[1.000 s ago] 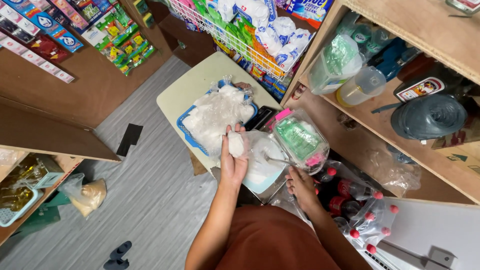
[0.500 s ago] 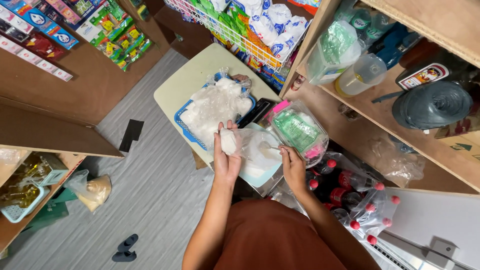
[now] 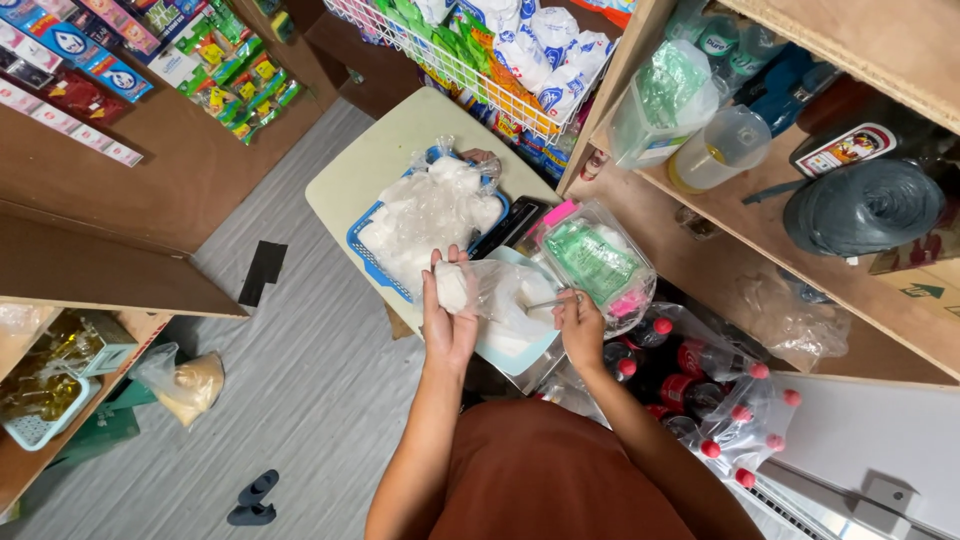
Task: Measure and transfer white powder into small plastic bags using a spoon.
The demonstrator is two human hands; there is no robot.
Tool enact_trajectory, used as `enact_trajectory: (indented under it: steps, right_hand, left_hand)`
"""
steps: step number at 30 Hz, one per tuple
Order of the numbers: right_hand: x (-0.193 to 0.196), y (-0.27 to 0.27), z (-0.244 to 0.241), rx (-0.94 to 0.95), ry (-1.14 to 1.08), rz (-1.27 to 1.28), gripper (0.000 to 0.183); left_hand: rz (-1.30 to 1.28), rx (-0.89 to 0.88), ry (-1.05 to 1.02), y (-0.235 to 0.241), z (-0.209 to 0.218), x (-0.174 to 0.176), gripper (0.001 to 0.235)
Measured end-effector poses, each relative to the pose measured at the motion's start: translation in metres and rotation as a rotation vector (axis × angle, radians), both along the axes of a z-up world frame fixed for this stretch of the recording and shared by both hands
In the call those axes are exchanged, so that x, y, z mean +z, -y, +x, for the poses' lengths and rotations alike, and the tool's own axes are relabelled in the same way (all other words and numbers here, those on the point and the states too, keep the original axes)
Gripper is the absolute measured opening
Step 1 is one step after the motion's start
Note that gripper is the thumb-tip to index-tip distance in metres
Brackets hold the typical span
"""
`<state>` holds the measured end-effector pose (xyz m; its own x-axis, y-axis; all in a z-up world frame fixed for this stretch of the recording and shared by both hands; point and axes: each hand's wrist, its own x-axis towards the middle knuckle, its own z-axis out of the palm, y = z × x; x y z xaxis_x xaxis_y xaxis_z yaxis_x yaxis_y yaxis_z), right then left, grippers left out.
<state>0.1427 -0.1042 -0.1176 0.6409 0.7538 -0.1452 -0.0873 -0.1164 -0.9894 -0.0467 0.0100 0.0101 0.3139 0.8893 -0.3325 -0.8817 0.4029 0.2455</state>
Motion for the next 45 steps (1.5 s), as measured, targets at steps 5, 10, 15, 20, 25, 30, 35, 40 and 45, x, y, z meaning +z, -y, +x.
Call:
enact_trajectory:
  steps: [5, 10, 15, 20, 25, 30, 35, 40, 45]
  right_hand:
    - [0.027, 0.004, 0.010, -0.084, -0.175, 0.040, 0.018]
    - [0.048, 0.013, 0.031, -0.196, -0.193, 0.095, 0.018]
    - [0.095, 0.024, 0.046, -0.242, -0.068, 0.104, 0.018]
    - [0.177, 0.028, 0.046, -0.241, 0.032, 0.164, 0.021]
    - [0.257, 0.029, 0.031, -0.238, -0.061, 0.318, 0.018]
    - [0.278, 0.028, 0.021, -0.119, 0.140, 0.269, 0.019]
    - [0.271, 0.010, -0.012, 0.053, 0.445, 0.142, 0.018]
    - [0.276, 0.008, -0.033, 0.185, 0.754, 0.191, 0.014]
    - [0.251, 0.024, -0.007, 0.012, 0.588, 0.330, 0.015]
  left_hand:
    - [-0.035, 0.009, 0.021, -0.001, 0.000, 0.000, 0.048]
    - [-0.046, 0.009, 0.031, -0.003, 0.003, -0.012, 0.047]
    - [-0.028, -0.003, 0.048, -0.003, 0.008, -0.026, 0.046]
    - [-0.049, -0.021, 0.015, -0.003, 0.014, -0.027, 0.048]
    - [-0.044, -0.029, 0.008, -0.001, 0.020, -0.027, 0.049]
    - [-0.012, -0.046, 0.029, 0.001, 0.024, -0.032, 0.048]
    - [-0.009, -0.054, 0.007, 0.006, 0.032, -0.025, 0.049]
    - [-0.033, -0.050, 0.028, 0.012, 0.036, -0.011, 0.048]
    - [-0.046, -0.051, 0.018, 0.011, 0.032, -0.012, 0.047]
